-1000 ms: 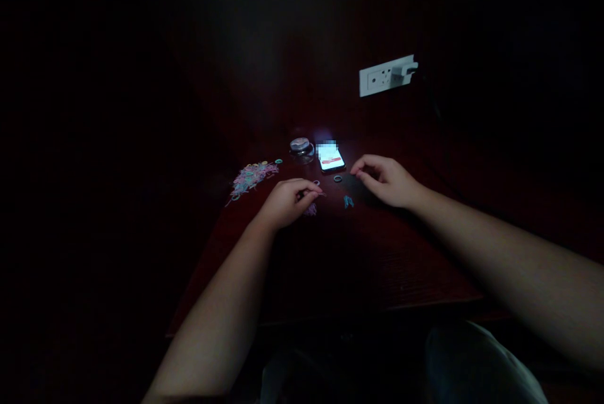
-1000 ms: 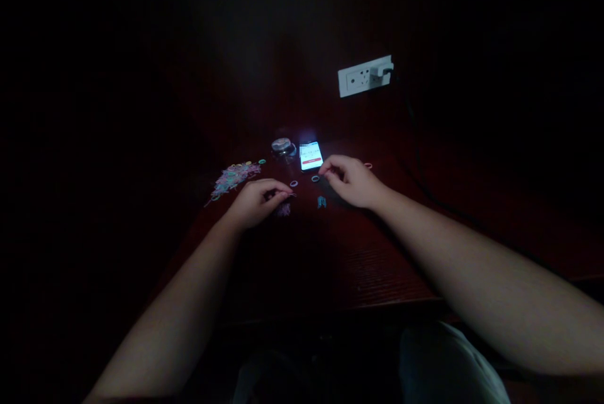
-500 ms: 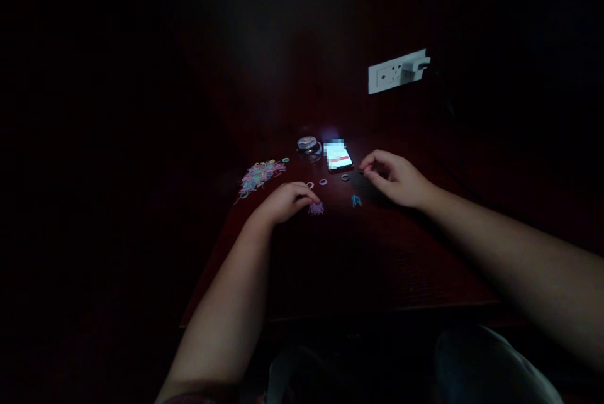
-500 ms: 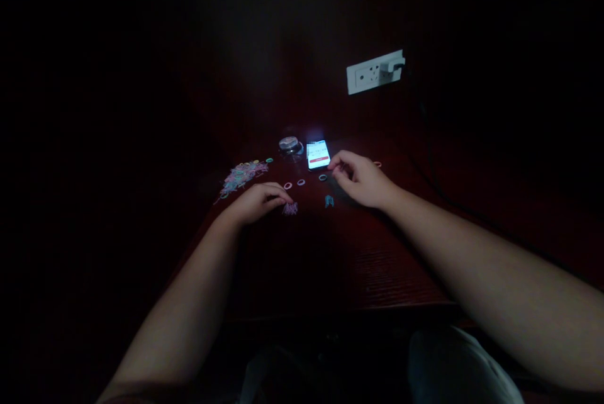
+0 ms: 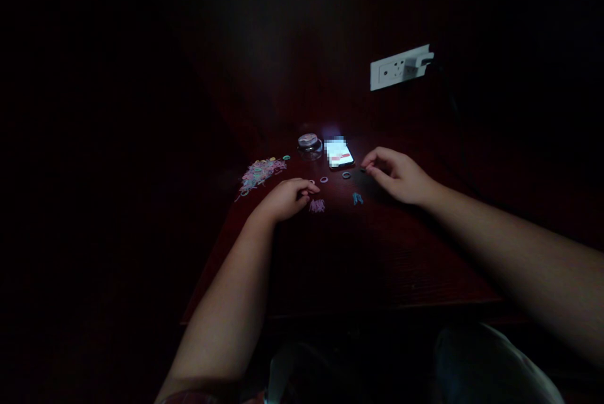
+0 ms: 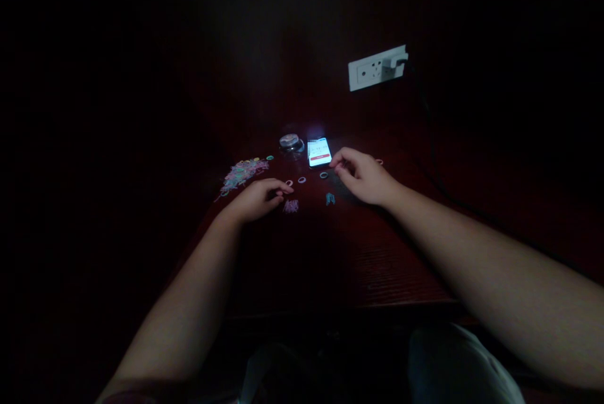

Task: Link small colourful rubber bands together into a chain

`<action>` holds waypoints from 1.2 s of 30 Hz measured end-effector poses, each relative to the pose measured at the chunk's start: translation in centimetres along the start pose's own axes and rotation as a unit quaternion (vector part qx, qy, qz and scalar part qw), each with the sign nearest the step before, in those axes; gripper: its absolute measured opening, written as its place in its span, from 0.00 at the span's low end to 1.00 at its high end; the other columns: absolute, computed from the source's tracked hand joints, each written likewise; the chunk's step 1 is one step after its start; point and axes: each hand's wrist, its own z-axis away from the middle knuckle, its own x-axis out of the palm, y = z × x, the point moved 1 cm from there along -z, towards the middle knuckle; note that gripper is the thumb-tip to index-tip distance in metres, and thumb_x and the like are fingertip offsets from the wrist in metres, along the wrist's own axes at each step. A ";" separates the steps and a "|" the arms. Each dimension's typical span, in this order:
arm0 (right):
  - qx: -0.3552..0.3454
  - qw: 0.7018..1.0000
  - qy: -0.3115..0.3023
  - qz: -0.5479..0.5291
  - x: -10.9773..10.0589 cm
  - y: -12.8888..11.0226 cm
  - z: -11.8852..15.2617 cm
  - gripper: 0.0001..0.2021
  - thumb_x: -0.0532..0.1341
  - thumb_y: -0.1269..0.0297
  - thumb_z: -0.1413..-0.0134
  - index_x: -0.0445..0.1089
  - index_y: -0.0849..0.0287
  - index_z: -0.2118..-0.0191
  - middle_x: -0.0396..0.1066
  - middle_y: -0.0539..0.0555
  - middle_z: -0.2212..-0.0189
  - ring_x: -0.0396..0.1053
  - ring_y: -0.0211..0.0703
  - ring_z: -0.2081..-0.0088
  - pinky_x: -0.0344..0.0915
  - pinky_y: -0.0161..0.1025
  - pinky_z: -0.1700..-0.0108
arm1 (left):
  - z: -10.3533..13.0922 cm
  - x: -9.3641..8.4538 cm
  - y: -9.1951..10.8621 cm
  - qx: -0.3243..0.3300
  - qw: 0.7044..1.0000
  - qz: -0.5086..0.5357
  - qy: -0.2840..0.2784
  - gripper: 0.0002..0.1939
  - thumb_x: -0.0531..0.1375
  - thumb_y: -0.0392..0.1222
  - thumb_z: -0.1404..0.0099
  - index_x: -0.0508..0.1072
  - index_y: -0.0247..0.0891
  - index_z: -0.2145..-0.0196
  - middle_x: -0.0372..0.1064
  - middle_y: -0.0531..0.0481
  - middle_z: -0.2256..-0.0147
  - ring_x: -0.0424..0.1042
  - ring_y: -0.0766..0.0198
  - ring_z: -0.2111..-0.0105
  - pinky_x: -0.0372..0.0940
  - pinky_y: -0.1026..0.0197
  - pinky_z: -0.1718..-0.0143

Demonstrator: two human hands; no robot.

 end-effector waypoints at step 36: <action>-0.006 1.000 0.013 -0.004 0.0 0.2 -0.1 0.07 0.58 0.62 0.45 0.68 0.56 0.61 0.69 0.54 0.68 0.64 0.43 0.70 0.59 0.40 0.70 | -0.4 1.2 0.7 0.033 0.998 -0.018 -0.045 0.23 0.55 0.23 0.48 0.78 0.44 0.61 0.67 0.49 0.49 0.64 0.60 0.46 0.58 0.51 0.42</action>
